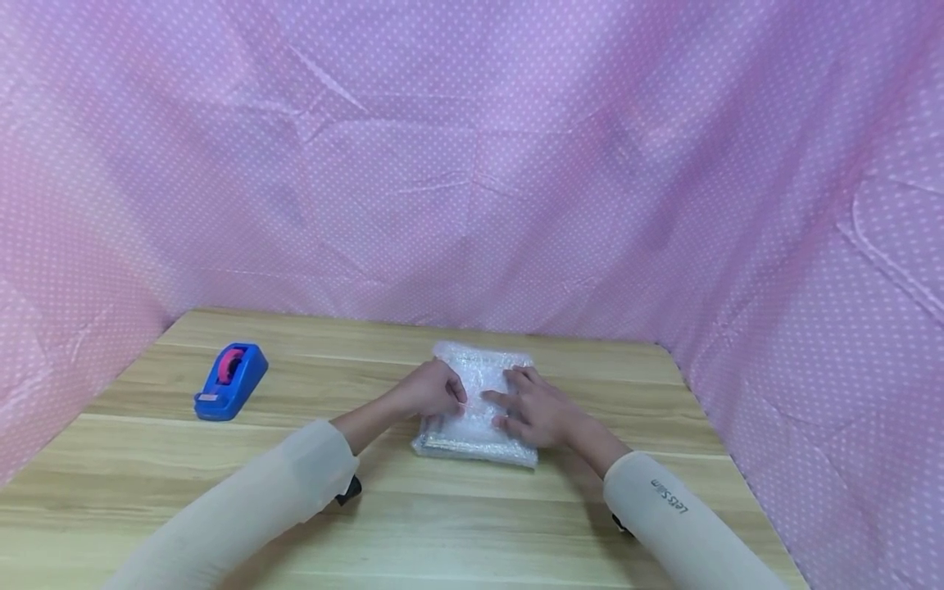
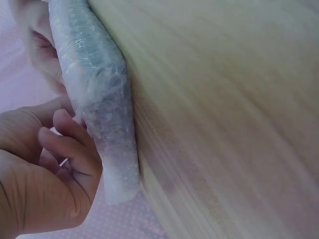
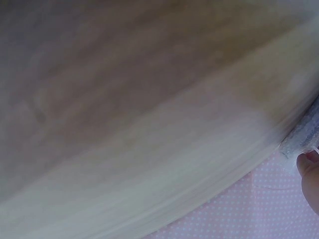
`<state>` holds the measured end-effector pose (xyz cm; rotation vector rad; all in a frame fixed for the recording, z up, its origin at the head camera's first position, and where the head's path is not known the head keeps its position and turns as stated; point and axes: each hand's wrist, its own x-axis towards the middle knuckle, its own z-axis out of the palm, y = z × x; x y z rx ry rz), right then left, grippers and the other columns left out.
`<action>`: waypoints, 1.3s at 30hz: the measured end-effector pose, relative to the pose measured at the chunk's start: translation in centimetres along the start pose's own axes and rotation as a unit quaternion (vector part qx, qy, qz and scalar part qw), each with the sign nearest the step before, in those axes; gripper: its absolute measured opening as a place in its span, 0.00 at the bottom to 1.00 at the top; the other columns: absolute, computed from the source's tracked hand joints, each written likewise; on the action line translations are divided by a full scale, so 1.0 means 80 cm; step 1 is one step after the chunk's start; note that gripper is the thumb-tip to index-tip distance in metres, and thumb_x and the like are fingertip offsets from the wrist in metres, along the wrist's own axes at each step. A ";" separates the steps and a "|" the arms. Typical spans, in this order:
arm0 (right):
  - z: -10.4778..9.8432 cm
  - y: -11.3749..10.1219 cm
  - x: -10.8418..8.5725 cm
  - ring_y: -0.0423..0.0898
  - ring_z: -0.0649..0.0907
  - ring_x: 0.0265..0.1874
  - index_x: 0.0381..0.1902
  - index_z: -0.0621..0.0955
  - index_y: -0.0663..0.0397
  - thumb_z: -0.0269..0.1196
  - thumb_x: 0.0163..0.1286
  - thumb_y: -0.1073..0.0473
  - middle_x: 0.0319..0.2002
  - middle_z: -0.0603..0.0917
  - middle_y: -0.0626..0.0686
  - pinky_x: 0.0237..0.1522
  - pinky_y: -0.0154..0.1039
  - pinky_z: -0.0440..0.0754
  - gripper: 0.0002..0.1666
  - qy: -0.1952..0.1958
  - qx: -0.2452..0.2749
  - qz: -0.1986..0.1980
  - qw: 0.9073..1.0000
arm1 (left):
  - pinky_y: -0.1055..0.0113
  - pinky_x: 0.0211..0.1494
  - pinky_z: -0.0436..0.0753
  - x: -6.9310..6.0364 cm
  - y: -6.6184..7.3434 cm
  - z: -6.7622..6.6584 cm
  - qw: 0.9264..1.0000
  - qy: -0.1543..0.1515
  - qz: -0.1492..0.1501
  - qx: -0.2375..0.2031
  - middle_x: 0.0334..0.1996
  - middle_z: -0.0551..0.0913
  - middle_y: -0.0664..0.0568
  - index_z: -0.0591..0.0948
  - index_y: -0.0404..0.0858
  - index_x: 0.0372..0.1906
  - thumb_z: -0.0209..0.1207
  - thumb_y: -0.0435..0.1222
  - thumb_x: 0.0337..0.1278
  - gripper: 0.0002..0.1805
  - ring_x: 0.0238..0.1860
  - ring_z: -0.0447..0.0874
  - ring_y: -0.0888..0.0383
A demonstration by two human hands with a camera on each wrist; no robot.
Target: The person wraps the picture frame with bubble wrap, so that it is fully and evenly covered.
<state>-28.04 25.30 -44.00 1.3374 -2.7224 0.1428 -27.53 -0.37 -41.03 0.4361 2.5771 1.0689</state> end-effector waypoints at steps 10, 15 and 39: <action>0.001 -0.001 0.000 0.66 0.68 0.69 0.73 0.75 0.39 0.55 0.78 0.40 0.70 0.69 0.70 0.64 0.65 0.74 0.30 -0.002 0.002 0.002 1.000 | 0.64 0.24 0.86 0.004 -0.004 -0.002 1.000 -0.003 0.000 0.011 0.29 0.87 0.45 0.85 0.36 0.32 0.70 0.28 0.55 0.04 0.17 0.84 0.54; 0.000 -0.003 -0.001 0.67 0.68 0.69 0.73 0.75 0.39 0.56 0.78 0.40 0.70 0.69 0.70 0.63 0.65 0.74 0.30 0.000 0.007 0.002 1.000 | 0.64 0.38 0.82 0.007 -0.008 -0.017 0.999 -0.020 0.010 -0.029 0.42 0.84 0.46 0.86 0.37 0.37 0.70 0.30 0.55 0.05 0.31 0.79 0.57; -0.004 -0.005 0.000 0.69 0.68 0.68 0.71 0.77 0.44 0.58 0.77 0.43 0.69 0.70 0.72 0.62 0.67 0.74 0.29 0.011 0.013 -0.009 1.000 | 0.69 0.39 0.80 0.029 -0.025 -0.008 0.963 0.003 0.194 0.189 0.31 0.84 0.61 0.92 0.48 0.35 0.70 0.33 0.57 0.06 0.35 0.79 0.62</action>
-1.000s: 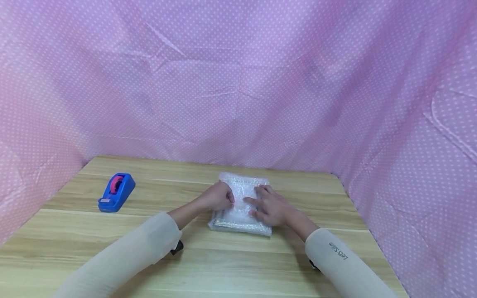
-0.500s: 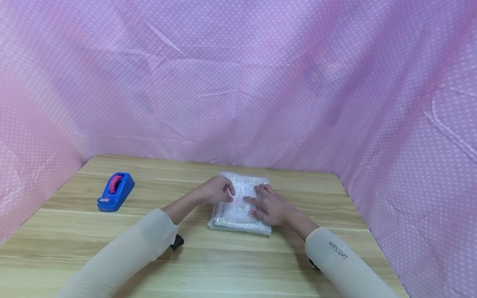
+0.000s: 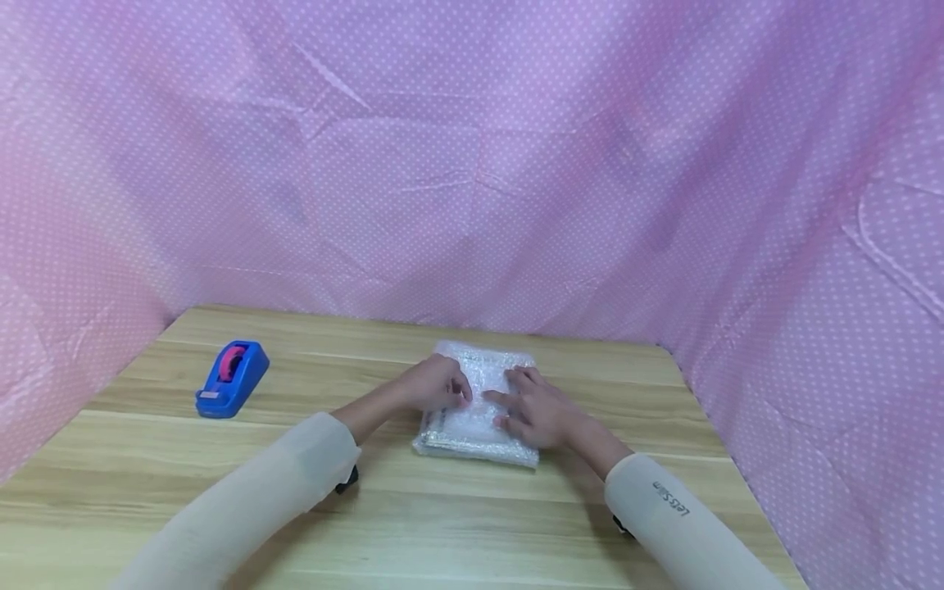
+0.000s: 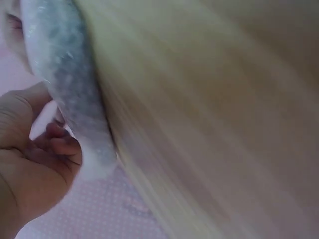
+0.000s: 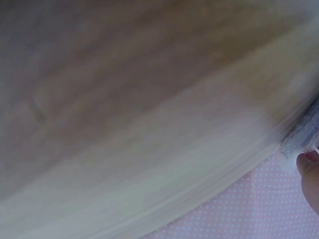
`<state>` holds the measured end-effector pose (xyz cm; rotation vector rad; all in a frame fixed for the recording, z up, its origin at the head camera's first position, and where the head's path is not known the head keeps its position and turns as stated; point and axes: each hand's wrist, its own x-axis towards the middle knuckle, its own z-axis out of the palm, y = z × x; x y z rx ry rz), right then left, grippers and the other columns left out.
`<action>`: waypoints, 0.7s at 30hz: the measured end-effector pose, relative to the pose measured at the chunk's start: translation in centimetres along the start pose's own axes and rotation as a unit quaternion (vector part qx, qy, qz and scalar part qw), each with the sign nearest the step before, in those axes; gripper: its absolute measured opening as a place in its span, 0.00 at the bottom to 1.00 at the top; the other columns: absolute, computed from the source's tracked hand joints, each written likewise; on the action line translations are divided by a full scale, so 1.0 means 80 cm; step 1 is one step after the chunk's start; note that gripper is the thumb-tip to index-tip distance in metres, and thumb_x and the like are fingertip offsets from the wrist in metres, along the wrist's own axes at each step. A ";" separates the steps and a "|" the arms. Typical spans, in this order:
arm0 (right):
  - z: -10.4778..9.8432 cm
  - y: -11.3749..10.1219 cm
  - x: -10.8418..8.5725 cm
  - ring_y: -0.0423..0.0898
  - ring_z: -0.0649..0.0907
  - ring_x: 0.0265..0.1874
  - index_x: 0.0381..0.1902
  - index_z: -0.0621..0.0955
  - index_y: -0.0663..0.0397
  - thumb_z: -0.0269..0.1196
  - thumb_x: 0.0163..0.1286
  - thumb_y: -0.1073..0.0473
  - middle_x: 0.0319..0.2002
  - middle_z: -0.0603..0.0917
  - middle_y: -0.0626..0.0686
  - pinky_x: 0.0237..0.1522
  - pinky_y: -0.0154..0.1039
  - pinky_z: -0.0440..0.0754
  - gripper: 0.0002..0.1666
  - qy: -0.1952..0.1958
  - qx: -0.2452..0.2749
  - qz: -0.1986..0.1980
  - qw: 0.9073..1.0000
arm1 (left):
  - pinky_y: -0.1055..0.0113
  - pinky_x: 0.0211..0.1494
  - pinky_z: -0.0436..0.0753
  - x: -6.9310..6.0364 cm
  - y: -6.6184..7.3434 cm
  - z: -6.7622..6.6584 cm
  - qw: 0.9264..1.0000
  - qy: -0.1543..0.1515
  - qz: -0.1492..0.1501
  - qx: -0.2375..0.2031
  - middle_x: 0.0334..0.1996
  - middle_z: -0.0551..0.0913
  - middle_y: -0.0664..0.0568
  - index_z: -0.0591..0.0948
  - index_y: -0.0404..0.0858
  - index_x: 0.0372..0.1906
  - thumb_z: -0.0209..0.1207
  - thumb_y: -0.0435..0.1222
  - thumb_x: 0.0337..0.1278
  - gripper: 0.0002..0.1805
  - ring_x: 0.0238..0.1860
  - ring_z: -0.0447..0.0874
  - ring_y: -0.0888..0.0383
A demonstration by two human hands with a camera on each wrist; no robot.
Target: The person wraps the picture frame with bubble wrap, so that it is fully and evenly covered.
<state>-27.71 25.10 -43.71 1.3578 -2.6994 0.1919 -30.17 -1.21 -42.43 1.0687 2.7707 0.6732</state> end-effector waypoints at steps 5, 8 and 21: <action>0.002 0.001 0.000 0.69 0.68 0.68 0.71 0.77 0.43 0.58 0.77 0.43 0.69 0.70 0.71 0.63 0.67 0.73 0.29 0.000 0.000 0.001 1.000 | 0.63 0.48 0.83 -0.006 -0.004 -0.006 0.991 -0.009 0.091 0.093 0.46 0.84 0.59 0.93 0.54 0.39 0.70 0.42 0.62 0.04 0.48 0.79 0.59; 0.002 0.002 0.000 0.69 0.67 0.69 0.72 0.76 0.41 0.57 0.77 0.41 0.70 0.69 0.71 0.64 0.67 0.73 0.29 -0.007 0.000 0.007 1.000 | 0.65 0.46 0.80 -0.008 -0.008 -0.008 0.984 -0.015 0.133 0.118 0.53 0.85 0.60 0.92 0.54 0.42 0.69 0.43 0.64 0.06 0.46 0.76 0.58; 0.001 0.002 0.000 0.69 0.65 0.71 0.74 0.73 0.39 0.54 0.78 0.39 0.72 0.66 0.70 0.66 0.68 0.71 0.31 -0.028 -0.004 0.019 0.999 | 0.68 0.46 0.70 -0.004 -0.025 -0.012 0.975 -0.095 0.100 0.174 0.67 0.76 0.71 0.72 0.59 0.72 0.57 0.55 0.72 0.27 0.47 0.66 0.61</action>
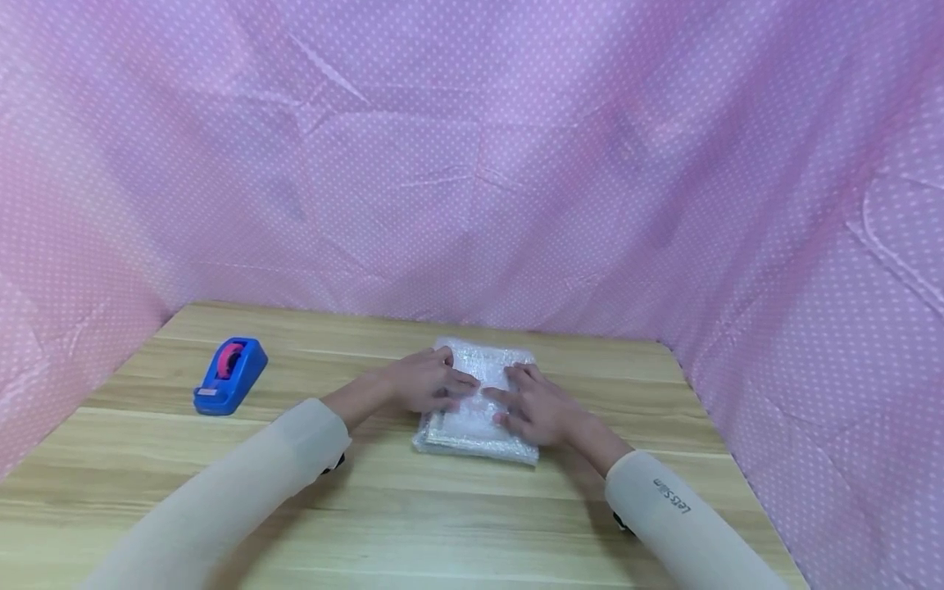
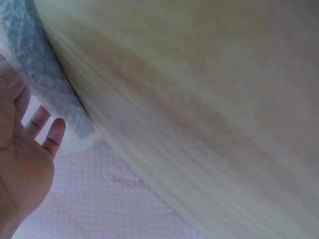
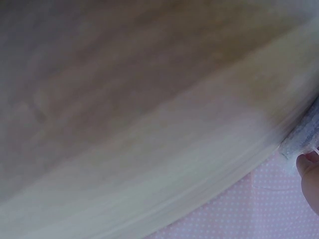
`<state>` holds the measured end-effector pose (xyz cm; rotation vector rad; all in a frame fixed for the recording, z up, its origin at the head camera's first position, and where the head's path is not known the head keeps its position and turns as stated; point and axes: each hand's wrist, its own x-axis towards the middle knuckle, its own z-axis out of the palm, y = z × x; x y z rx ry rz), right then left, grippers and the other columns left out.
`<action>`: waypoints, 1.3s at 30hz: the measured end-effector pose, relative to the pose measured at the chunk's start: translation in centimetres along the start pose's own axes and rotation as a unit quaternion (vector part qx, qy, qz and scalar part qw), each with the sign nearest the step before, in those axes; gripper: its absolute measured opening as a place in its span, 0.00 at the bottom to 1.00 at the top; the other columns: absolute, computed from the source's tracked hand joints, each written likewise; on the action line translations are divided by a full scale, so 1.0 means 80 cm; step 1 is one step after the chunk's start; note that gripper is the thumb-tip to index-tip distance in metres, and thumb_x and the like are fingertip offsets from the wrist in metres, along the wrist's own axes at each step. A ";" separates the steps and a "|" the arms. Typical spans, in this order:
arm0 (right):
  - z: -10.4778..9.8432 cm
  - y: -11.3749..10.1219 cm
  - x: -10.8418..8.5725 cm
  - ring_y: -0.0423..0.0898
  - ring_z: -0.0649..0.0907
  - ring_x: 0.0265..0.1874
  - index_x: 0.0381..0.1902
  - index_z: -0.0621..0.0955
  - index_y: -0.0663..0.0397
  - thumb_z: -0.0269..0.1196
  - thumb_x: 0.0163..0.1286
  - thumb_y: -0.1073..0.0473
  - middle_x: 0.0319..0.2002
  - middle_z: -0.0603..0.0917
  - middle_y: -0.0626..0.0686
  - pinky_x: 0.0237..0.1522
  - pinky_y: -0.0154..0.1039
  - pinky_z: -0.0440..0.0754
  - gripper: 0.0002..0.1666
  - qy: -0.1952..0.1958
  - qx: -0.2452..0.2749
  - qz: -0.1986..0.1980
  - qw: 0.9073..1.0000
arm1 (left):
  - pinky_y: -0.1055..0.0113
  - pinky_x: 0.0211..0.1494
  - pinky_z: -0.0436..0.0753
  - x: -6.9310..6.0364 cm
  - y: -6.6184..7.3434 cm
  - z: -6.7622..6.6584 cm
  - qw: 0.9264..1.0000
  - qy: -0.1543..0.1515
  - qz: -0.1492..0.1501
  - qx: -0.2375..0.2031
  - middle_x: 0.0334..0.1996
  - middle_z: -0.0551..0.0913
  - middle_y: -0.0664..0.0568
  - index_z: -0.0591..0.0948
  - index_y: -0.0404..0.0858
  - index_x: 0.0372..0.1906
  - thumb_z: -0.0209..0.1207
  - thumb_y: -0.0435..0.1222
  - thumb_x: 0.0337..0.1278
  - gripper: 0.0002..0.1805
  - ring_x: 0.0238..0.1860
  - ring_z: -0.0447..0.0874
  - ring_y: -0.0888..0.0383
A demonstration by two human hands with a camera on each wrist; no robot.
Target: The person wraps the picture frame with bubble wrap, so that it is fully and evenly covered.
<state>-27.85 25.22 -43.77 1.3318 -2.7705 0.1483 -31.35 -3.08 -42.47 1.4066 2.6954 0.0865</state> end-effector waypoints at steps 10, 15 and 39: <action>0.001 0.000 -0.001 0.70 0.64 0.72 0.74 0.73 0.39 0.54 0.79 0.39 0.73 0.66 0.69 0.66 0.70 0.69 0.30 -0.006 0.006 0.004 1.000 | 0.55 0.62 0.71 -0.005 0.007 -0.005 0.998 -0.052 -0.036 -0.002 0.77 0.62 0.71 0.58 0.60 0.80 0.48 0.58 0.77 0.33 0.51 0.62 0.58; 0.001 -0.001 -0.001 0.69 0.64 0.72 0.75 0.72 0.38 0.53 0.79 0.39 0.73 0.65 0.69 0.66 0.69 0.70 0.31 -0.007 0.005 0.005 1.000 | 0.61 0.55 0.71 -0.003 0.003 -0.002 0.998 -0.042 -0.031 -0.040 0.76 0.63 0.69 0.62 0.58 0.79 0.52 0.56 0.75 0.33 0.50 0.62 0.58; 0.001 0.001 0.000 0.67 0.64 0.72 0.75 0.72 0.34 0.51 0.79 0.37 0.74 0.65 0.68 0.64 0.68 0.72 0.30 -0.012 -0.010 0.012 1.000 | 0.63 0.59 0.73 -0.024 0.012 -0.010 0.996 -0.010 0.014 -0.087 0.65 0.77 0.72 0.83 0.54 0.62 0.59 0.42 0.66 0.21 0.56 0.69 0.60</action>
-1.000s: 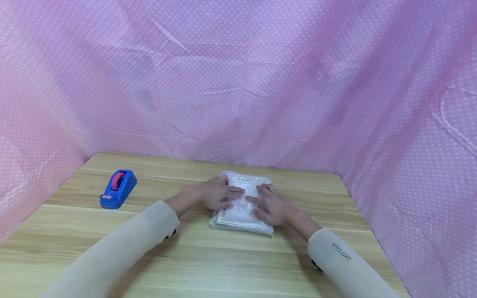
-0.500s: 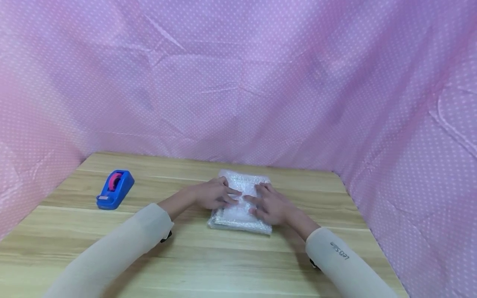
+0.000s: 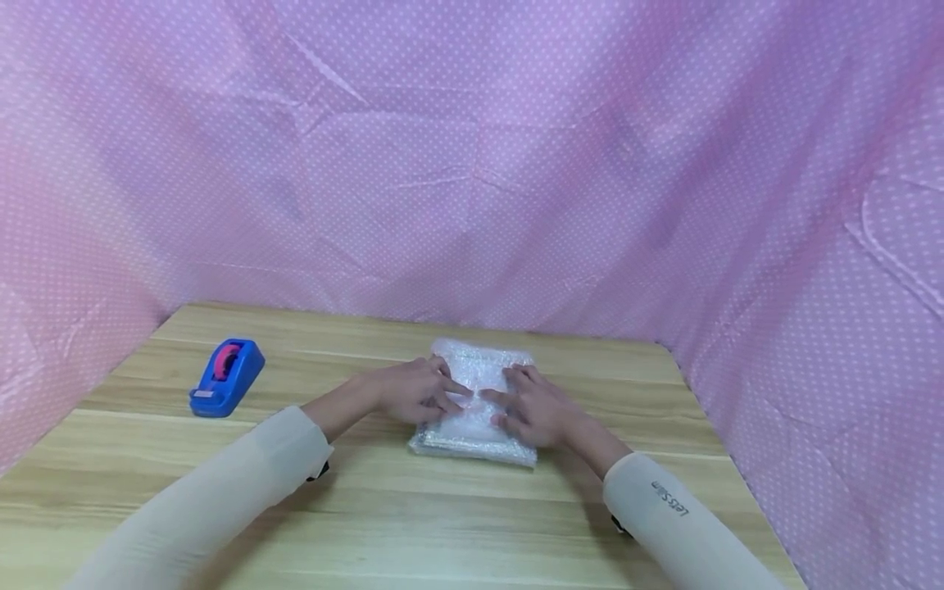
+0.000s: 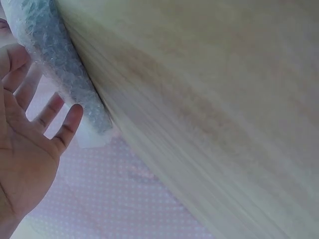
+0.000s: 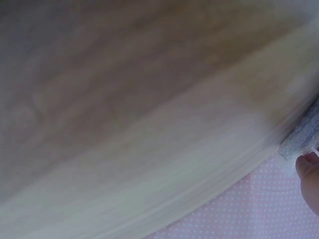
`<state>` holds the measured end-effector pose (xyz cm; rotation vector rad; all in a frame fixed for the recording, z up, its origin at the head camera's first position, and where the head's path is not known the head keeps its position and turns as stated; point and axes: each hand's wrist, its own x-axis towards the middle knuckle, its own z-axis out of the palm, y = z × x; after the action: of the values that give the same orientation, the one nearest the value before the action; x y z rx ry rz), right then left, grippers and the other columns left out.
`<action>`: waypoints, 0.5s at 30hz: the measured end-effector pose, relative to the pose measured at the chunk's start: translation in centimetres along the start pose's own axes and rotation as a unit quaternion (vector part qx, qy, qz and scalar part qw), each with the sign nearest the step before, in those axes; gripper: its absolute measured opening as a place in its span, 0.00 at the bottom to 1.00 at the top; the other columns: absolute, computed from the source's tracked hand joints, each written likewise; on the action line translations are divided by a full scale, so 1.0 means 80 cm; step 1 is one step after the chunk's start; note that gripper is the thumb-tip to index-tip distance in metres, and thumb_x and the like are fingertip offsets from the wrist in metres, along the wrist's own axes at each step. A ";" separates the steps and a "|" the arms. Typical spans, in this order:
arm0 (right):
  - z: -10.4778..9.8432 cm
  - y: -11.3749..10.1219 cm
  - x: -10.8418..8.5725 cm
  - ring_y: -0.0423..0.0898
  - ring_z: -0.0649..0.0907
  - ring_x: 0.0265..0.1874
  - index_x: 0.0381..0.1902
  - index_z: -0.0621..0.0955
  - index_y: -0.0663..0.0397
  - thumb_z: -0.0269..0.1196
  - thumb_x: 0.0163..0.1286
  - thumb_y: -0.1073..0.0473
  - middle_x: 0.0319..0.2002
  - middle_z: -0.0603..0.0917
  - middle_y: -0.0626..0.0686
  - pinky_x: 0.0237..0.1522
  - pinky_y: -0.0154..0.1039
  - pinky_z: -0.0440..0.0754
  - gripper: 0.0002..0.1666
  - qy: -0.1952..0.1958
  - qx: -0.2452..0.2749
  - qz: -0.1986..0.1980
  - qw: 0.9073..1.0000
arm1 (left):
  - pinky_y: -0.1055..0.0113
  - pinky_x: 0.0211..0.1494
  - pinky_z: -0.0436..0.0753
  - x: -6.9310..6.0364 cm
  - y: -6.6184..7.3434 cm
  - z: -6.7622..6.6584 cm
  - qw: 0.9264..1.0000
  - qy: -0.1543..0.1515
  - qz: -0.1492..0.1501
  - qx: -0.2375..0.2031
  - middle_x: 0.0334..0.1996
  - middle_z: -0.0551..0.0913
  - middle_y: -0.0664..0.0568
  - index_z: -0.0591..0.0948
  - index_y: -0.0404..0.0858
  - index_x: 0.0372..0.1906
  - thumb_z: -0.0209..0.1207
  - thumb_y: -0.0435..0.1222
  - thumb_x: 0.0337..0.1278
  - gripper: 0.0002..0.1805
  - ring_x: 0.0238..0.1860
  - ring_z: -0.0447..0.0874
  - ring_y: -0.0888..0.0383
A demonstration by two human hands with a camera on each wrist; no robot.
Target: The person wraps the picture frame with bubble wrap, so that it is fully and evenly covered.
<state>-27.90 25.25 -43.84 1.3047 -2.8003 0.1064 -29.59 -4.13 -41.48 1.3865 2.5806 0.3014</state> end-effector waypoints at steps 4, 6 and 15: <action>-0.002 -0.002 0.000 0.68 0.64 0.72 0.75 0.72 0.35 0.51 0.79 0.37 0.74 0.65 0.68 0.65 0.69 0.71 0.30 0.000 0.008 0.000 1.000 | 0.63 0.60 0.73 -0.002 0.000 -0.001 1.000 0.001 -0.007 -0.006 0.63 0.79 0.71 0.83 0.55 0.62 0.59 0.42 0.67 0.20 0.57 0.70 0.60; -0.002 -0.003 0.000 0.68 0.64 0.71 0.75 0.73 0.36 0.52 0.79 0.38 0.73 0.66 0.68 0.65 0.69 0.71 0.30 0.001 0.010 -0.001 1.000 | 0.64 0.60 0.74 -0.002 -0.001 0.000 1.000 0.001 -0.010 -0.012 0.63 0.79 0.71 0.83 0.56 0.62 0.59 0.42 0.67 0.20 0.57 0.70 0.61; -0.002 -0.003 0.000 0.68 0.65 0.71 0.75 0.73 0.36 0.52 0.79 0.38 0.73 0.66 0.68 0.64 0.68 0.72 0.30 0.003 0.005 -0.005 1.000 | 0.63 0.60 0.73 -0.004 -0.003 -0.001 0.999 -0.004 -0.009 -0.037 0.66 0.76 0.71 0.85 0.56 0.59 0.58 0.42 0.65 0.19 0.58 0.68 0.61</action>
<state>-27.74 25.12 -43.69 1.3177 -2.7914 0.1231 -29.62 -4.53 -41.40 1.3350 2.5467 0.3835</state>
